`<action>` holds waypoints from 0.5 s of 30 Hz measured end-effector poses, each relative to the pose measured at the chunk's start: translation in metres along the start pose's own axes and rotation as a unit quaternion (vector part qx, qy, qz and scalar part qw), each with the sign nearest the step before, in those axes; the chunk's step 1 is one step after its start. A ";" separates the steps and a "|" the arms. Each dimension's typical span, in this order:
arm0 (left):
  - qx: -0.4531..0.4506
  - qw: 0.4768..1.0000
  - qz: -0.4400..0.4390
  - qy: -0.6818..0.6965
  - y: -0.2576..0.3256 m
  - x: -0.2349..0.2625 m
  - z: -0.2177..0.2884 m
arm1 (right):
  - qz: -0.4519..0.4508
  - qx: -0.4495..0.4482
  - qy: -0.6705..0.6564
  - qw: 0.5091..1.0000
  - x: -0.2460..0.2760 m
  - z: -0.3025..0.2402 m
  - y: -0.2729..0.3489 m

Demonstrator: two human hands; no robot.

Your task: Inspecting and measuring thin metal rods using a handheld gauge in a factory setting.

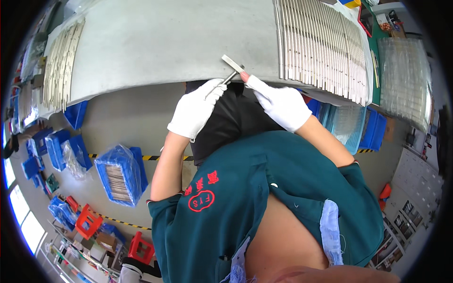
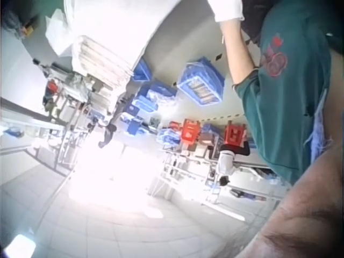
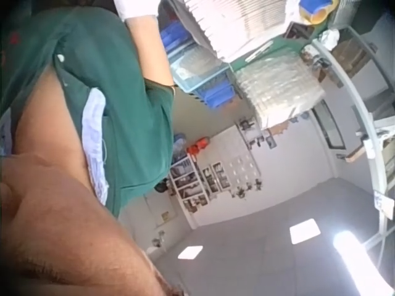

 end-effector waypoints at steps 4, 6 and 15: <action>-0.008 1.000 0.008 -0.003 0.001 0.000 -0.004 | -0.021 -0.017 -0.033 0.999 -0.006 0.006 0.008; -0.015 1.000 0.013 0.001 0.001 -0.002 -0.010 | -0.046 -0.020 -0.014 0.999 -0.009 0.017 0.024; -0.036 0.999 0.019 -0.019 0.002 -0.001 -0.007 | 0.011 0.001 -0.012 1.000 -0.006 0.012 0.013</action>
Point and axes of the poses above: each hand's wrist, its own y-axis away from the middle knuckle, its own x-axis out of the back of the hand, z = x × y, the point moved 6 cm from there along -y, towards the middle knuckle, and after that the axes turned 12 degrees about -x, right-handed, at the moved point
